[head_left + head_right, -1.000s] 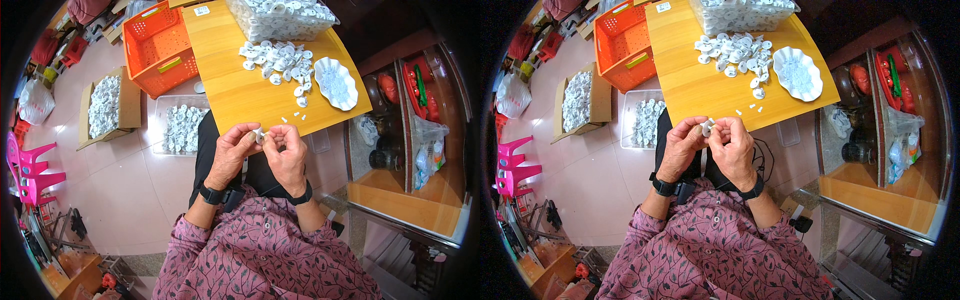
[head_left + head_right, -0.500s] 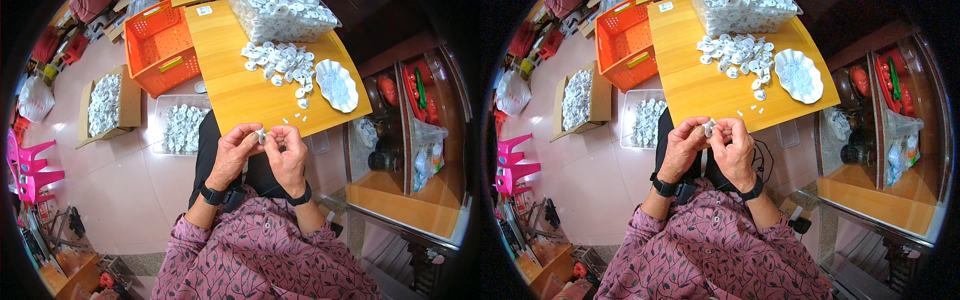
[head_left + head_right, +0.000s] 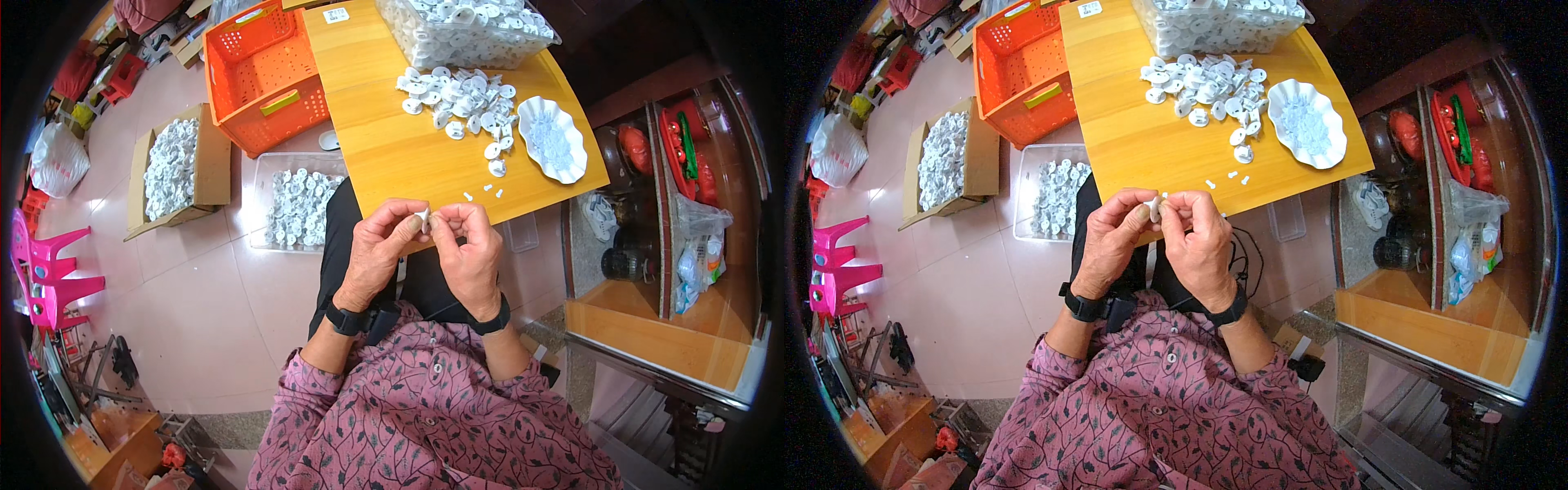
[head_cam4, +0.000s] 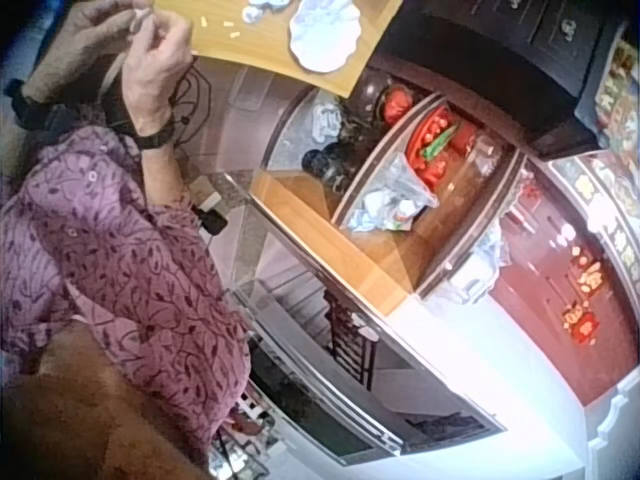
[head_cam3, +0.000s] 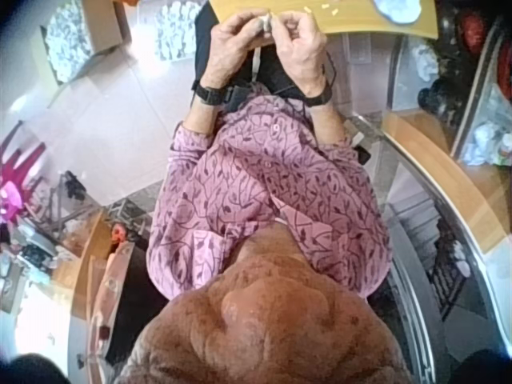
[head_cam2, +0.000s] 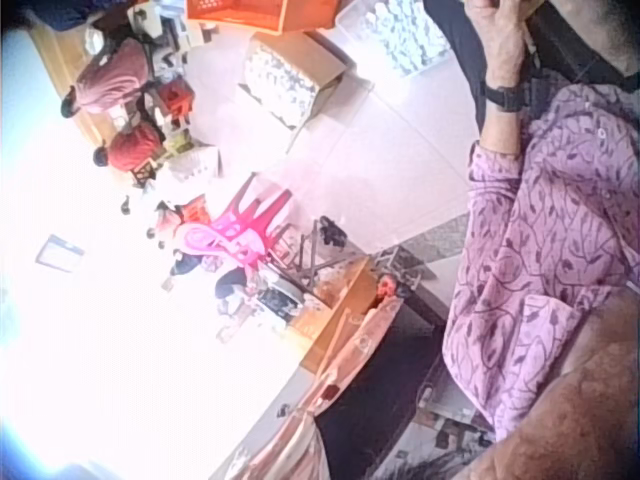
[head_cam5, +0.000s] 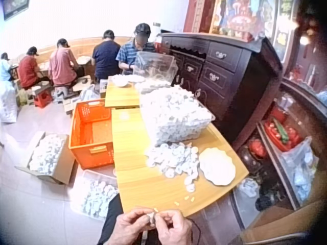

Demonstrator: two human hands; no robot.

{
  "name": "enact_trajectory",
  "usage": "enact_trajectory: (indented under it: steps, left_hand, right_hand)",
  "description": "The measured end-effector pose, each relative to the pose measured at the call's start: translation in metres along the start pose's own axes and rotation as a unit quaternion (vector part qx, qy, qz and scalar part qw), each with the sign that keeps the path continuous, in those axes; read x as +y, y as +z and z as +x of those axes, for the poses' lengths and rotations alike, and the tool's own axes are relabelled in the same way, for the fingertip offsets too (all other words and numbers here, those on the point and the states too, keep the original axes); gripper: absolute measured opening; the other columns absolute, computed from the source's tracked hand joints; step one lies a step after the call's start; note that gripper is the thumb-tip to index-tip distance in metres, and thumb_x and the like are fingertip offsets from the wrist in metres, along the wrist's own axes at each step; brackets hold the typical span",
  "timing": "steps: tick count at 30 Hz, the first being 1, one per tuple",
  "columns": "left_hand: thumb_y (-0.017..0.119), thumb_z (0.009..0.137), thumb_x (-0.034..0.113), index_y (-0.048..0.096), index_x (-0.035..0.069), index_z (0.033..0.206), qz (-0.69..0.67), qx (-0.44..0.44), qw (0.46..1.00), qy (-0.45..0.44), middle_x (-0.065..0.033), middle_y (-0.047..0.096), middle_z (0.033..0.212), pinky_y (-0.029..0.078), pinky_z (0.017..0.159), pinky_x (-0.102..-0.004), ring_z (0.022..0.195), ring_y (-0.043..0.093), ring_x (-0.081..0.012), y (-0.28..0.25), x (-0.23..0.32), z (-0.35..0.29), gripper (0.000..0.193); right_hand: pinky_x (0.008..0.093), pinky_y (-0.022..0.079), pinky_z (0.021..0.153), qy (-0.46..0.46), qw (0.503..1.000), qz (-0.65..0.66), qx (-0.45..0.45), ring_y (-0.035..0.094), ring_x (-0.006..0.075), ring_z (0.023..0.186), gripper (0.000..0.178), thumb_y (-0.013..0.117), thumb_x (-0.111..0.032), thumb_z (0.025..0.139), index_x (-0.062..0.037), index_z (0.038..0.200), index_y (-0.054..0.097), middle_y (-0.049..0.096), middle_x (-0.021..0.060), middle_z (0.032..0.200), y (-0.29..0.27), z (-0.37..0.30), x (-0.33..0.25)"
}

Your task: Assembling and sorting small white plastic components at a workstation.

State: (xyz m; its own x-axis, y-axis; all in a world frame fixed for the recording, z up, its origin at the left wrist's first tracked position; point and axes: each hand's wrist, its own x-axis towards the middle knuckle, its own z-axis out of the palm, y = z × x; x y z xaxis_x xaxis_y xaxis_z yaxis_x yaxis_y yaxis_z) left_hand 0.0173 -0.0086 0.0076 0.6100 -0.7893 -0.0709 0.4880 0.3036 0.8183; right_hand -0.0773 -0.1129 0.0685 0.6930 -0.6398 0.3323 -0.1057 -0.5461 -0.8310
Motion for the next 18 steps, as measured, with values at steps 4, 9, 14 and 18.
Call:
enact_trajectory:
  steps: [4, 9, 14, 18]
  left_hand:
    - [0.059, 0.100, 0.010, 0.062, 0.000, 0.122, -0.049, 0.012, 0.999, -0.019, -0.0077, 0.067, 0.111, 0.059, 0.086, -0.0298, 0.092, 0.067, -0.0148, 0.005, 0.000, 0.000, 0.025]
    - [0.058, 0.101, 0.011, 0.062, 0.000, 0.123, -0.077, 0.031, 0.996, -0.044, -0.0081, 0.068, 0.112, 0.059, 0.085, -0.0322, 0.090, 0.067, -0.0143, 0.010, 0.002, -0.002, 0.025]
    - [0.059, 0.100, 0.012, 0.062, 0.000, 0.122, -0.072, 0.022, 0.996, -0.042, -0.0079, 0.068, 0.112, 0.059, 0.085, -0.0317, 0.091, 0.067, -0.0141, 0.010, 0.004, -0.003, 0.025]
    - [0.059, 0.100, 0.012, 0.063, 0.000, 0.121, -0.054, 0.027, 0.997, -0.041, -0.0076, 0.068, 0.111, 0.059, 0.085, -0.0314, 0.091, 0.067, -0.0139, 0.009, 0.002, -0.004, 0.025]
  right_hand:
    - [0.0281, 0.056, 0.064, 0.023, 0.997, 0.073, -0.014, 0.069, 0.0156, 0.072, 0.014, 0.065, 0.002, 0.089, 0.0016, 0.101, 0.056, 0.068, 0.0103, 0.086, -0.002, -0.001, 0.010]
    - [0.0279, 0.055, 0.065, 0.038, 0.997, 0.070, -0.015, 0.068, 0.0157, 0.073, 0.017, 0.065, 0.002, 0.089, 0.0021, 0.103, 0.055, 0.068, 0.0108, 0.086, -0.003, -0.004, 0.012]
    - [0.0282, 0.055, 0.064, 0.034, 0.997, 0.064, -0.002, 0.067, 0.0154, 0.072, 0.018, 0.066, 0.002, 0.088, 0.0020, 0.103, 0.055, 0.068, 0.0107, 0.085, -0.003, -0.004, 0.010]
    - [0.0284, 0.055, 0.063, 0.038, 0.998, 0.056, -0.004, 0.068, 0.0155, 0.071, 0.018, 0.066, 0.002, 0.088, 0.0016, 0.101, 0.055, 0.067, 0.0104, 0.084, -0.002, -0.003, 0.009]
